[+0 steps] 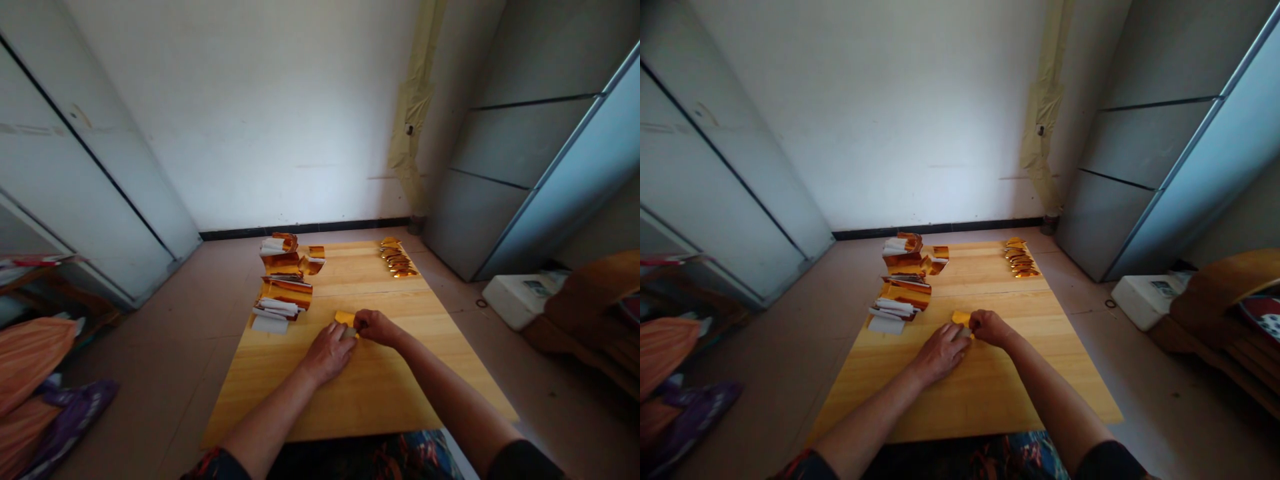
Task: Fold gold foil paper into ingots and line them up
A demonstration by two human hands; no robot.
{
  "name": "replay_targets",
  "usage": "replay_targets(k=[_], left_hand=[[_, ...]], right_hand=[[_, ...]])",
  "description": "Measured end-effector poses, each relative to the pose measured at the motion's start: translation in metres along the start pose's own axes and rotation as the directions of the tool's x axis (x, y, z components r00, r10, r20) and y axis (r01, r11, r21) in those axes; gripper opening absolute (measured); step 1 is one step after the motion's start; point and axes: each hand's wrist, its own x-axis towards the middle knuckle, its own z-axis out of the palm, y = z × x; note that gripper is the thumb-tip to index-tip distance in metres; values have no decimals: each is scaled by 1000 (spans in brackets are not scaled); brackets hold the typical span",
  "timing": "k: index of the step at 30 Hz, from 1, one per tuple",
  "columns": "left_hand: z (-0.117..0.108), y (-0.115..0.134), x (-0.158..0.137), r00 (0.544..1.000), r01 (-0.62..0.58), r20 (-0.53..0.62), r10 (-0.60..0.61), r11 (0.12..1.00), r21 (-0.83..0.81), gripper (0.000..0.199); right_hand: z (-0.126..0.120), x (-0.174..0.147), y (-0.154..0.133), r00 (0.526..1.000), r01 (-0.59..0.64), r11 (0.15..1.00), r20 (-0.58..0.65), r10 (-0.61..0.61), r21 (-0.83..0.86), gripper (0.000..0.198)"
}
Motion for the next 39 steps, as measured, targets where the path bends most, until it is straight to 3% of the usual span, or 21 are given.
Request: replay_targets(k=[12, 17, 21, 27, 34, 36, 39], left_hand=[[0, 0, 0, 1000, 15, 5, -15, 999, -42, 19], [-1, -4, 7, 999, 25, -23, -26, 999, -21, 13], [-5, -10, 12, 992, 34, -123, -29, 998, 43, 8], [-6, -10, 11, 966, 92, -250, -63, 990, 106, 14], [15, 4, 8, 963, -3, -265, -39, 988, -156, 34], [18, 5, 8, 966, -9, -255, -30, 988, -152, 36], [18, 3, 7, 972, -16, -237, -9, 994, -104, 27]], right_hand=[[4, 2, 3, 999, -39, 999, -30, 38, -26, 21], [-3, -10, 1, 996, 35, 960, -64, -55, -279, 14], [-5, -22, -6, 993, 76, 895, -44, -106, -440, 21], [9, -28, -23, 999, -5, 866, -41, -18, -500, 22], [23, -14, -31, 981, -194, 895, -65, 183, -402, 31], [20, -11, -26, 986, -169, 907, -52, 161, -386, 29], [8, -13, -13, 999, 6, 930, -28, -17, -368, 25]])
